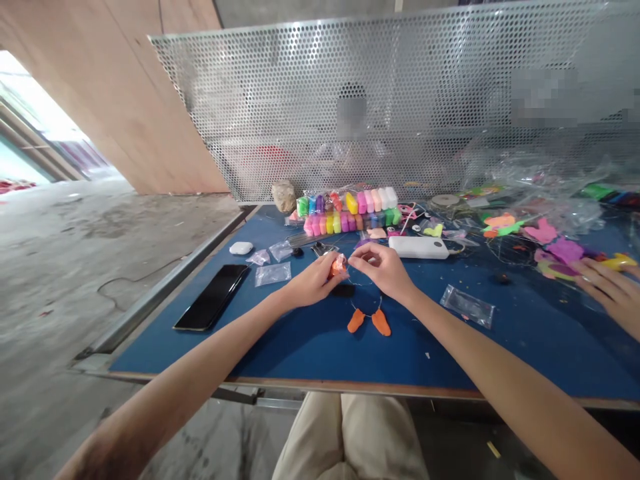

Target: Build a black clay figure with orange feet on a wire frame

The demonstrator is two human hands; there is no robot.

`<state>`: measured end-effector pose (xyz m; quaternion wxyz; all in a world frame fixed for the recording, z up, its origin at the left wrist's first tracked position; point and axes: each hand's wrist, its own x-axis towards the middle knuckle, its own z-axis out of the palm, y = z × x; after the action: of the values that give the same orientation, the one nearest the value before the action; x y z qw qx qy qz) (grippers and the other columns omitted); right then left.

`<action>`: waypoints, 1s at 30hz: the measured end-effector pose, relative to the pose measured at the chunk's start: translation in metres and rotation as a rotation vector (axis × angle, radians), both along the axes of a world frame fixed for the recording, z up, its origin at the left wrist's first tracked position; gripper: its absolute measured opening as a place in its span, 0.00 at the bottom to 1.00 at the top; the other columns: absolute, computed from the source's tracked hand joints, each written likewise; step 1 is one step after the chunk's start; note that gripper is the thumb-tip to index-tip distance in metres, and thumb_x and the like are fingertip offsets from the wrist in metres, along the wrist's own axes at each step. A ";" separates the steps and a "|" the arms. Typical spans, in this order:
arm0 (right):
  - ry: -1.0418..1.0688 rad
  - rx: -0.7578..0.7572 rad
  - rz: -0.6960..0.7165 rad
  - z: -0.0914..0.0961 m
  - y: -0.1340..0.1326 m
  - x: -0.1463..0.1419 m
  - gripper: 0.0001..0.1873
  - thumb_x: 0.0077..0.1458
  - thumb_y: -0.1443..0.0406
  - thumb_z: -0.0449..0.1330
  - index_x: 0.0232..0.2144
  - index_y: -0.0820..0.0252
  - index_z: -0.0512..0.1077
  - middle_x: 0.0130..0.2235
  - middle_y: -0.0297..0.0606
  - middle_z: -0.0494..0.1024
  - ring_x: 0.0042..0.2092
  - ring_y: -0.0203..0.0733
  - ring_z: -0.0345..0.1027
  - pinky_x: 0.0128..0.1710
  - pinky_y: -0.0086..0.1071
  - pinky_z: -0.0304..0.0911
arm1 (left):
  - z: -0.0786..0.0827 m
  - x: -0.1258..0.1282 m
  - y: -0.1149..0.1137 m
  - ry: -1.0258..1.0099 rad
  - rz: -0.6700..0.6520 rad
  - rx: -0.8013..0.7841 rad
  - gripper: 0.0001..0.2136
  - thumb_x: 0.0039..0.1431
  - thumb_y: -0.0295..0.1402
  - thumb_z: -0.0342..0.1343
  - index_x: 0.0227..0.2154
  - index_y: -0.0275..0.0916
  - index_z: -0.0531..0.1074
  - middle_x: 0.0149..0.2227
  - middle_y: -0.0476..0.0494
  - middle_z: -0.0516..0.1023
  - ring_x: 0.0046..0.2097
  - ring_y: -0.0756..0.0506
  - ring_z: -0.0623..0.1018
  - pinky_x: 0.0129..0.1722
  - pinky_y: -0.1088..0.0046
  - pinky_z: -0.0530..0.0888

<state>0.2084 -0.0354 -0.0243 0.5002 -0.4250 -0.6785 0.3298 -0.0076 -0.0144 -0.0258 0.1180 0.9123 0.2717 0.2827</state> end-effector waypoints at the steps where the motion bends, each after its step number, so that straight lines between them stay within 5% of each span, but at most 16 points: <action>1: -0.013 -0.005 0.013 0.000 -0.001 0.000 0.16 0.55 0.51 0.65 0.35 0.57 0.77 0.35 0.38 0.81 0.36 0.44 0.75 0.36 0.36 0.71 | 0.000 0.000 0.000 0.007 -0.003 0.019 0.10 0.71 0.40 0.46 0.44 0.39 0.63 0.42 0.38 0.74 0.42 0.42 0.74 0.44 0.63 0.72; 6: -0.117 0.083 0.027 0.008 -0.011 -0.005 0.11 0.58 0.56 0.62 0.36 0.56 0.77 0.35 0.38 0.81 0.37 0.44 0.75 0.36 0.36 0.70 | 0.008 -0.002 -0.006 0.133 -0.024 0.132 0.08 0.68 0.38 0.47 0.42 0.39 0.64 0.40 0.38 0.73 0.43 0.40 0.73 0.45 0.62 0.70; 10: -0.222 0.130 -0.004 0.010 -0.018 -0.007 0.07 0.57 0.60 0.61 0.33 0.56 0.76 0.33 0.36 0.81 0.34 0.43 0.74 0.33 0.34 0.68 | 0.014 0.001 -0.013 0.199 0.023 0.196 0.17 0.63 0.49 0.53 0.40 0.39 0.64 0.40 0.39 0.73 0.43 0.39 0.74 0.44 0.61 0.68; 13: -0.281 0.137 -0.033 0.009 -0.020 -0.009 0.05 0.55 0.61 0.61 0.32 0.56 0.75 0.31 0.35 0.80 0.31 0.42 0.72 0.30 0.33 0.66 | 0.015 0.003 -0.016 0.218 0.060 0.240 0.19 0.66 0.53 0.49 0.37 0.39 0.65 0.38 0.40 0.73 0.41 0.40 0.74 0.42 0.61 0.67; 30: -0.493 0.233 0.003 0.003 -0.017 -0.011 0.13 0.63 0.63 0.55 0.26 0.57 0.69 0.26 0.32 0.72 0.28 0.38 0.64 0.31 0.33 0.56 | 0.017 0.003 -0.019 0.199 0.179 0.281 0.11 0.60 0.42 0.53 0.37 0.39 0.66 0.39 0.41 0.73 0.43 0.40 0.71 0.43 0.61 0.67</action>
<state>0.1970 -0.0522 -0.0211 0.3650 -0.4311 -0.8137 0.1370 -0.0043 -0.0331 -0.0086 -0.0634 0.9156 0.3197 0.2355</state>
